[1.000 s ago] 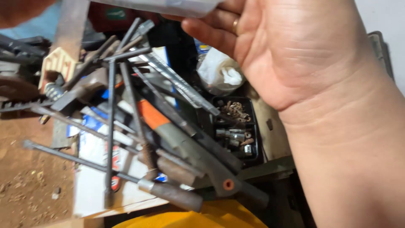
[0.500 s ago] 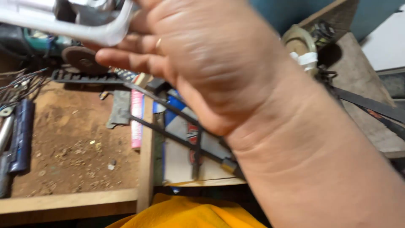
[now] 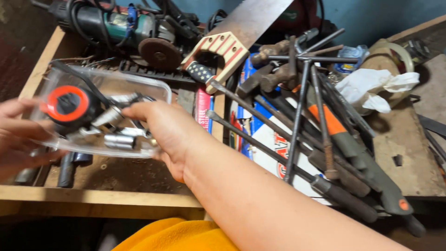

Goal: Organizing various tools, nuts, bolts, and sockets into containers on a workbench.

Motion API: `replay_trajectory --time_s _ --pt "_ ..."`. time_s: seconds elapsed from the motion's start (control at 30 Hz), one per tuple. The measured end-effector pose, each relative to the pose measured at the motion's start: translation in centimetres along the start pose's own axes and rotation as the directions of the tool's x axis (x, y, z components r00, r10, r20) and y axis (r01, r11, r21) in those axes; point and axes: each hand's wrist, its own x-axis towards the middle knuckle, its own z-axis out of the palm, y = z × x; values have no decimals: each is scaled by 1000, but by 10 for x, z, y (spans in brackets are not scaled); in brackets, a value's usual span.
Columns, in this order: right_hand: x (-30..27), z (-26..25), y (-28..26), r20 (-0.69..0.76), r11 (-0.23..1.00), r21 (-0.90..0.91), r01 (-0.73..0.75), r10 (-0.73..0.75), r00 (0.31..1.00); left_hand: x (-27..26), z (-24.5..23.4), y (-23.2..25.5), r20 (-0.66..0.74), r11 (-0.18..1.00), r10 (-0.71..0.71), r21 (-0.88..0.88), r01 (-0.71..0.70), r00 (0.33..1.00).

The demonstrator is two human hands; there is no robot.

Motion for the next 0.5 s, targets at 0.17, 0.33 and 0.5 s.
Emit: replay_trajectory --time_s 0.17,0.33,0.5 --pt "33 4 44 -21 951 255 -176 188 982 -25 99 -29 -61 999 -49 16 50 997" --pt "62 0 79 -221 875 368 -315 411 884 -11 116 -47 -130 982 -175 52 183 976" --pt "67 -10 73 -193 808 514 -287 435 879 4 125 -59 -181 977 -117 156 146 977"
